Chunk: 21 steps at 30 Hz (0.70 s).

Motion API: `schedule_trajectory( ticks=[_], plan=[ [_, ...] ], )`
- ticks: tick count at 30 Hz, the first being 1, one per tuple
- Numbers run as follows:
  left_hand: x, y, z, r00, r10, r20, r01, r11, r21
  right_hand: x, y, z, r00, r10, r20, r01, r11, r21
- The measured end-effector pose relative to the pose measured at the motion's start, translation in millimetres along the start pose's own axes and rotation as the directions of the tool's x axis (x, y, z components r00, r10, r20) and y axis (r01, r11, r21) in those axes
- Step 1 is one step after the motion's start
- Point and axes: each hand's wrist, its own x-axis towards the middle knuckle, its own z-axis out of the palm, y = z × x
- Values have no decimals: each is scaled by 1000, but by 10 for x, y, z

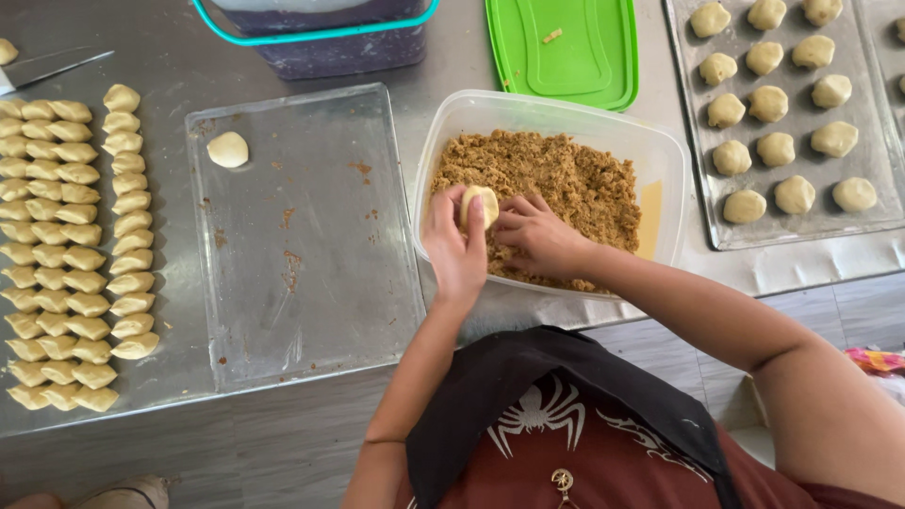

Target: The person fills small pieces of dough with a mixture from a container by hand and places the formed pastries onto a metal baking tray.

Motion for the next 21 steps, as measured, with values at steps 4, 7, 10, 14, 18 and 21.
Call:
schedule_trajectory(
  ticks=[4,7,10,14,18,21],
  plan=[
    [89,-52,-11,986,-158,45,164,972,-169,-90,8,-98,992,122,-40,-110,969,223],
    [127,-137,12,976,-193,102,210,959,-190,-212,77,-180,927,366,85,-360,798,483],
    [133,-296,124,940,-247,236,304,920,-248,-364,158,-245,812,548,198,-504,490,711],
    [99,-472,325,886,-213,411,400,800,-447,-422,160,-343,836,541,97,-176,96,980],
    [24,-448,405,722,-326,610,665,570,-482,-535,3,-452,832,553,-42,80,-46,996],
    [2,-385,473,645,-337,686,745,478,-465,-601,-77,-429,581,800,149,-487,195,851]
  ],
)
